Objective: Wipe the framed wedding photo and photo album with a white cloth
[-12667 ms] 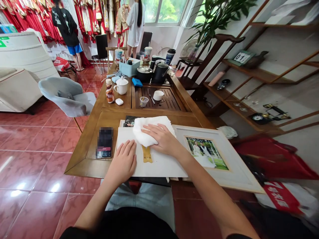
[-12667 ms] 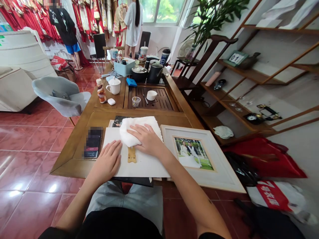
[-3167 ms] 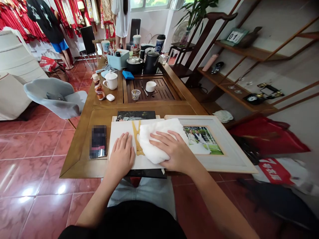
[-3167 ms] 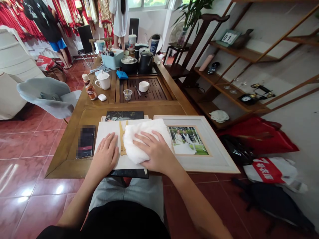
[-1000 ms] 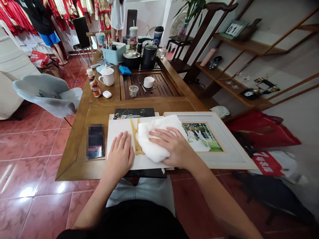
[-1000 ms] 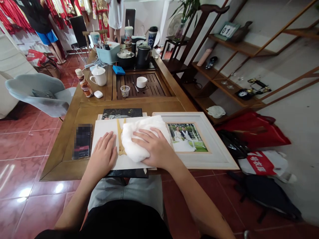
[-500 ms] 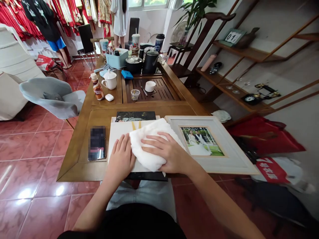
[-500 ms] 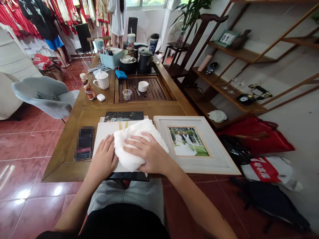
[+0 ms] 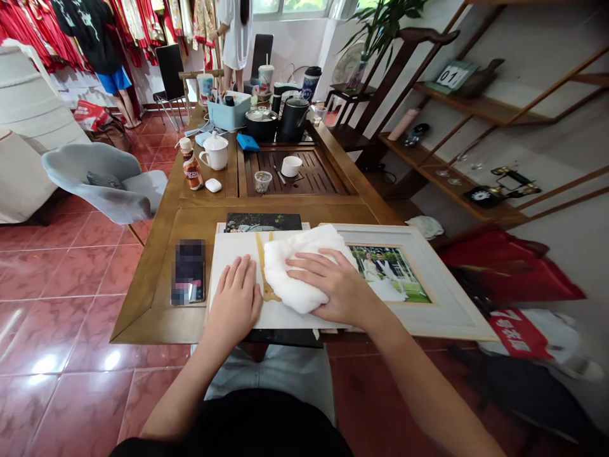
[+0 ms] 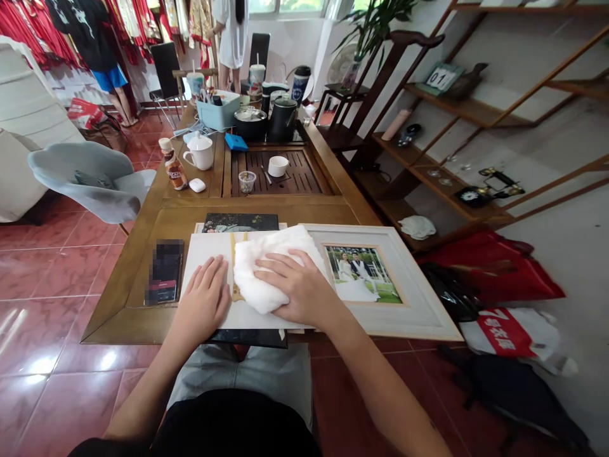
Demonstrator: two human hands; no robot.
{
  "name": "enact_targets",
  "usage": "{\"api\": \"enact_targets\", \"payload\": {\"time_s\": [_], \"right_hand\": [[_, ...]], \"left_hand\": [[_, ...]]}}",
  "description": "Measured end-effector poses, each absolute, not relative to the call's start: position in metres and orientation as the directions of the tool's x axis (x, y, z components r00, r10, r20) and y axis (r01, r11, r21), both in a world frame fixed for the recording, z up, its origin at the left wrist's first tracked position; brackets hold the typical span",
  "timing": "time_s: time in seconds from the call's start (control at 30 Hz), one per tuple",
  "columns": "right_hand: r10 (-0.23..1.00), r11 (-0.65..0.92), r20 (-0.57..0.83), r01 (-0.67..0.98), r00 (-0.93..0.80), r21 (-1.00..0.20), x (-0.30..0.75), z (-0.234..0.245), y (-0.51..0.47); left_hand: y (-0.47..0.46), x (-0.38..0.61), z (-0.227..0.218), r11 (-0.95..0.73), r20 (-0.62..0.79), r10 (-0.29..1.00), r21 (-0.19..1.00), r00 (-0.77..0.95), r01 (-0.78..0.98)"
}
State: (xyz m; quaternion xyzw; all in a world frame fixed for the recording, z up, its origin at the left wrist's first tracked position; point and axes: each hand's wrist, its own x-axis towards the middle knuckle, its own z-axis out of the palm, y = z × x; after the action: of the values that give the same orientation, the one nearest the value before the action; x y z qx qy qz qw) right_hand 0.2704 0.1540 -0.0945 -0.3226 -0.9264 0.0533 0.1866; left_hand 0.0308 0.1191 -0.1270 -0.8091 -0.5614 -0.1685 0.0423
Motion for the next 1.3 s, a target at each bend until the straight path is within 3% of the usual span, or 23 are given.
{"api": "enact_targets", "payload": {"time_s": [0.2, 0.37, 0.5, 0.67, 0.83, 1.0, 1.13, 1.3], "right_hand": [[0.539, 0.843, 0.329, 0.497, -0.776, -0.207, 0.271, -0.095, 0.143], [0.582, 0.81, 0.352, 0.561, -0.733, -0.172, 0.274, -0.095, 0.14], [0.521, 0.852, 0.345, 0.499, -0.781, -0.157, 0.272, -0.095, 0.134], [0.58, 0.811, 0.337, 0.563, -0.742, -0.157, 0.272, -0.097, 0.13], [0.511, 0.858, 0.345, 0.493, -0.787, -0.147, 0.272, -0.099, 0.126], [0.561, 0.823, 0.359, 0.551, -0.746, -0.14, 0.275, -0.099, 0.123], [0.485, 0.873, 0.359, 0.467, -0.797, -0.143, 0.276, -0.099, 0.117], [0.558, 0.823, 0.382, 0.55, -0.737, -0.142, 0.28, -0.098, 0.114]], "left_hand": [[0.119, 0.031, -0.128, -0.366, 0.306, 0.899, 0.129, 0.314, 0.922], [0.119, 0.032, -0.127, -0.353, 0.312, 0.901, 0.126, 0.301, 0.927], [0.119, 0.031, -0.127, -0.365, 0.312, 0.896, 0.116, 0.315, 0.924], [0.119, 0.031, -0.128, -0.357, 0.313, 0.899, 0.117, 0.307, 0.927], [0.119, 0.031, -0.128, -0.363, 0.306, 0.899, 0.121, 0.314, 0.924], [0.119, 0.032, -0.128, -0.344, 0.317, 0.904, 0.14, 0.287, 0.929], [0.119, 0.032, -0.127, -0.352, 0.314, 0.901, 0.128, 0.299, 0.927], [0.119, 0.033, -0.127, -0.341, 0.322, 0.903, 0.131, 0.285, 0.931]]}}
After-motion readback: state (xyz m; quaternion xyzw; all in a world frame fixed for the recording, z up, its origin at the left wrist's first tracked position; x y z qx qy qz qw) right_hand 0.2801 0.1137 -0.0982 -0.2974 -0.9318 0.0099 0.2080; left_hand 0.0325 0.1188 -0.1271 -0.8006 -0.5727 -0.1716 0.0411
